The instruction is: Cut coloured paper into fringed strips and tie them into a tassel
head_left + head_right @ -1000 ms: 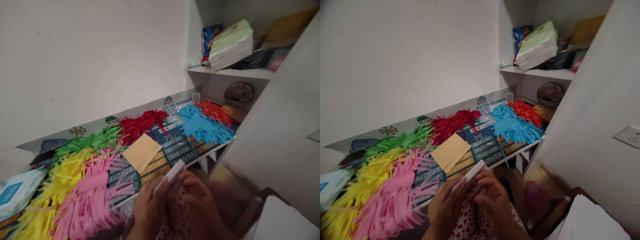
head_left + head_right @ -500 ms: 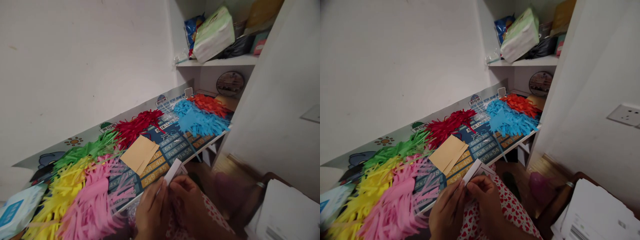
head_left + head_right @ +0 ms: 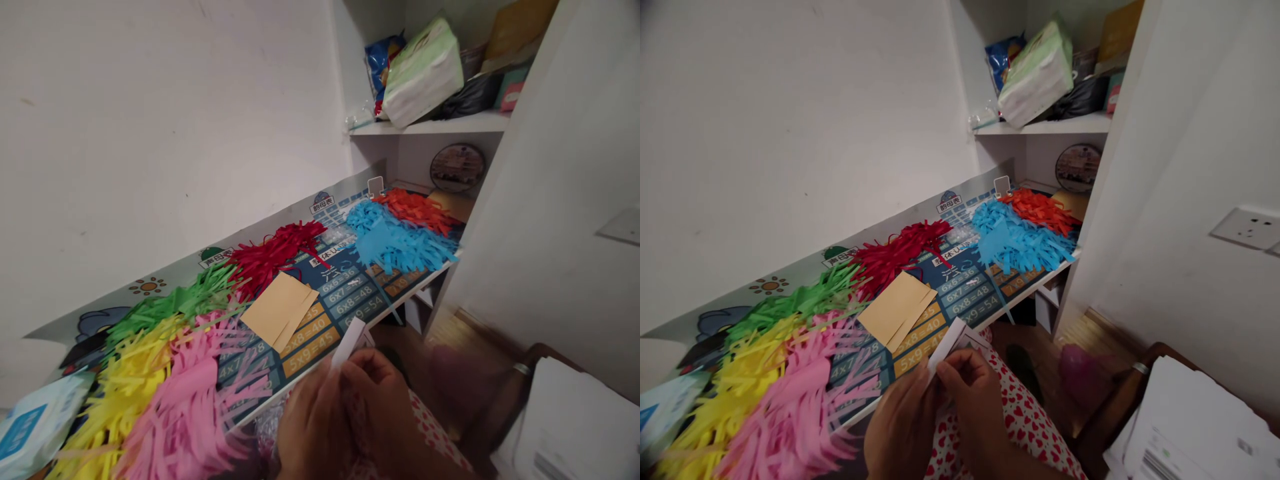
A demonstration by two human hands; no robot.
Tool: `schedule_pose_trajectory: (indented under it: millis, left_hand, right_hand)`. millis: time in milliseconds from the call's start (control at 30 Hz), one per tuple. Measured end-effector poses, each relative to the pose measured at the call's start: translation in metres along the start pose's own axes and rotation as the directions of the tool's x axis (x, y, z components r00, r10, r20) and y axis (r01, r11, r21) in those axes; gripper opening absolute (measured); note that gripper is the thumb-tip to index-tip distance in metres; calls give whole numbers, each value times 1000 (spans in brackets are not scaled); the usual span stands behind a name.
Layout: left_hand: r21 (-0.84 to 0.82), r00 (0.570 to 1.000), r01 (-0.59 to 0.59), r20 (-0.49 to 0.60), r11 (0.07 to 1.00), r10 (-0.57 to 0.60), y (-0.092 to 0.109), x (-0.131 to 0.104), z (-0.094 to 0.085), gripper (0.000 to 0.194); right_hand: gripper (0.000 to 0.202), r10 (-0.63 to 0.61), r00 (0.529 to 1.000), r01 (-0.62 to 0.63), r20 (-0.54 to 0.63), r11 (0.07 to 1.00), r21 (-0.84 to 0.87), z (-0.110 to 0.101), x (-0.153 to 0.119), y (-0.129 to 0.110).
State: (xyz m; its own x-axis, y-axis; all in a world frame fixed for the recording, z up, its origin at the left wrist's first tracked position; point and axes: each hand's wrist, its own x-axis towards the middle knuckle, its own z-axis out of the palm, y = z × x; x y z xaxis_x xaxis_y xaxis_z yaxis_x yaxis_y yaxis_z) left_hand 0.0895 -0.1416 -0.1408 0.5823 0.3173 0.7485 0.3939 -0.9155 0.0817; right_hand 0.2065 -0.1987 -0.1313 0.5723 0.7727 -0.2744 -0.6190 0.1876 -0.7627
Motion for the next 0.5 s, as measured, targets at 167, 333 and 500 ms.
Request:
schedule_pose_trajectory:
  millis: [167,333,500]
  left_hand:
    - [58,999,-43,17,997,42,-2,-1,-1,25]
    - [69,1000,-7,16,998,6,2,2,-5,26]
    - [131,990,128,47,983,-135,10,18,-6,26]
  right_hand:
    - [30,3,1000,-3,-5,1000,-5,1,1,-1]
    - [40,3,999,-7,40,996,90,0,0,-2]
    - [46,13,998,-15,53,999,31,-1,-2,-3]
